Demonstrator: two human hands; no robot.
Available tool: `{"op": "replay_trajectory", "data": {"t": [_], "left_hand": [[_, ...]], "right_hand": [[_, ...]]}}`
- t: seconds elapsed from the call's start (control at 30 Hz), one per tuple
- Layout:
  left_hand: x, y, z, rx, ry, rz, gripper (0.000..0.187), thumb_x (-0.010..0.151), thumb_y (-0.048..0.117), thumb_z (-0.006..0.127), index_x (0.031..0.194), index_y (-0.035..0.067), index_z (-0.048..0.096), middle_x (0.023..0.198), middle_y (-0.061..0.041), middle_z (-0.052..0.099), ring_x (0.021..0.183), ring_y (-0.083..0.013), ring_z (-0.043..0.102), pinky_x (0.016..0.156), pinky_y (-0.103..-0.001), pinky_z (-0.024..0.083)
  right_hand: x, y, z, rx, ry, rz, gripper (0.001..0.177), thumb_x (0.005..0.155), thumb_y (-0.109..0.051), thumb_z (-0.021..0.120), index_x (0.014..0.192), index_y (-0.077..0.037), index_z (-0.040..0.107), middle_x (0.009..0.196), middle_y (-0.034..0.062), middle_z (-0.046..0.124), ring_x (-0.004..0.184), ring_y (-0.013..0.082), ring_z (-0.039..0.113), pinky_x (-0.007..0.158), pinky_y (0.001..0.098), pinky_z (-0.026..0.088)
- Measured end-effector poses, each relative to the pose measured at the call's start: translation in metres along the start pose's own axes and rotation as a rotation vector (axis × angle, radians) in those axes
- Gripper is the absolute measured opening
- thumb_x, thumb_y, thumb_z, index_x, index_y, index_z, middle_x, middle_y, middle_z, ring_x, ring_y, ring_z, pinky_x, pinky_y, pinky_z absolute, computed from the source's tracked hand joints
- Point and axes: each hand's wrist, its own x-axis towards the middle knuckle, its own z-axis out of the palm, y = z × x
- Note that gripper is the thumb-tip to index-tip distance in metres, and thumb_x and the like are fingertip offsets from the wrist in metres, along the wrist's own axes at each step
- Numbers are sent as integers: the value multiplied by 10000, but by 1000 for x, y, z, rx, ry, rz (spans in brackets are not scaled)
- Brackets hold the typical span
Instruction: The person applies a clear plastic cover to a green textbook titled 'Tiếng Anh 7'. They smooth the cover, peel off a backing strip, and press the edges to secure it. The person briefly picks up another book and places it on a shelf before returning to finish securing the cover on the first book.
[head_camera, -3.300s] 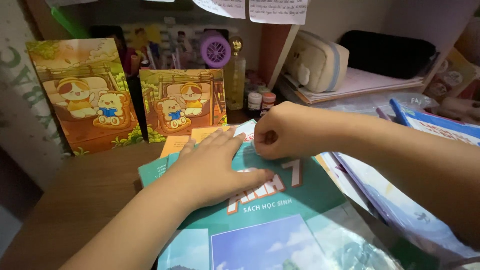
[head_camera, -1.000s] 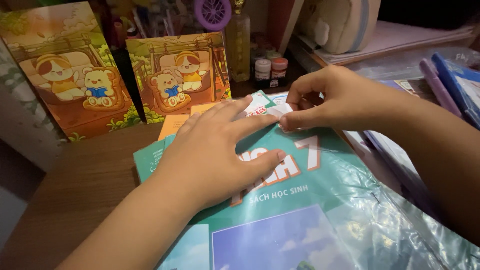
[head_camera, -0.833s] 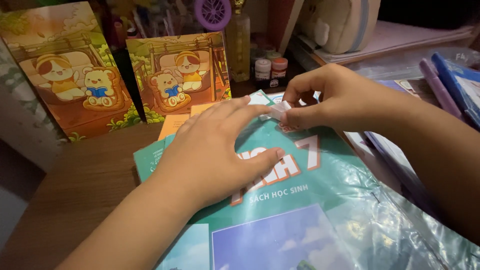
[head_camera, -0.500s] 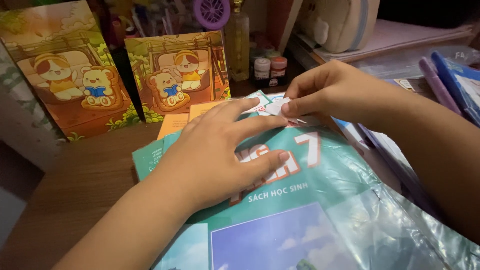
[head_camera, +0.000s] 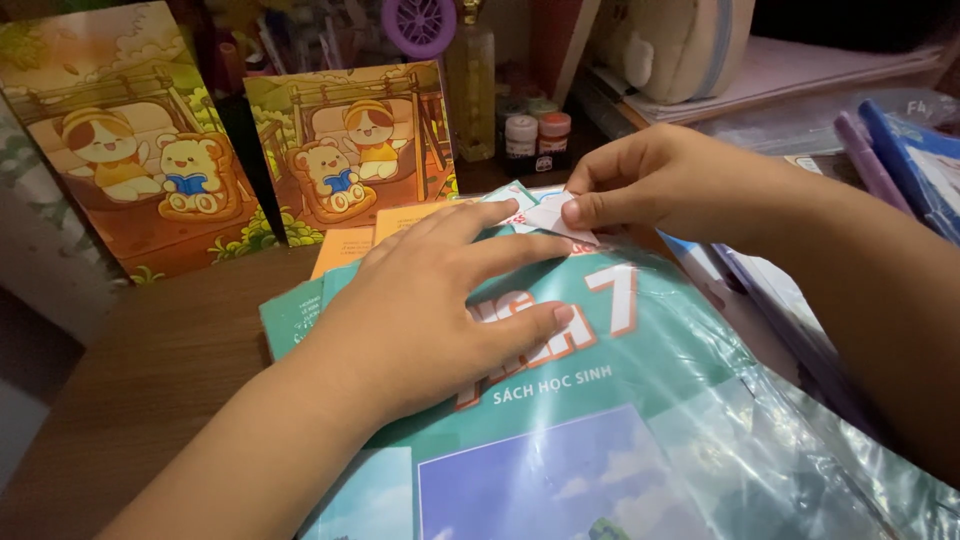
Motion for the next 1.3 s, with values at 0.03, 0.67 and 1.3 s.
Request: {"op": "replay_trajectory", "data": {"t": [0.03,0.67,1.3], "left_hand": [[0,0,0,6,6,1,506,819,604,635,1244,354,753,1451,-68,574,1282,-309,536,1012,-497,380],[1,10,-8,-9,35,-266,356,835,485,656,1124,299,747,1253,86,660,1121,-185,644,859,-391,525],[4,4,-2,109,105,-275,282,813,421,699,1004,223,762,1079,1,656,1056,-249,603,835,-445,512]], "right_hand": [[0,0,0,-30,9,-2,196,965,-154,748,896,16,818,720,104,699,626,167,551,595,270,417],[-8,-15,10,19,-9,53,215,959,-126,642,1070,-17,789,861,100,717,762,167,581,698,280,413],[-2,-71,22,-868,31,-321,218,730,-319,741,903,-258,857,733,-6,785,557,235,676,591,348,564]]}}
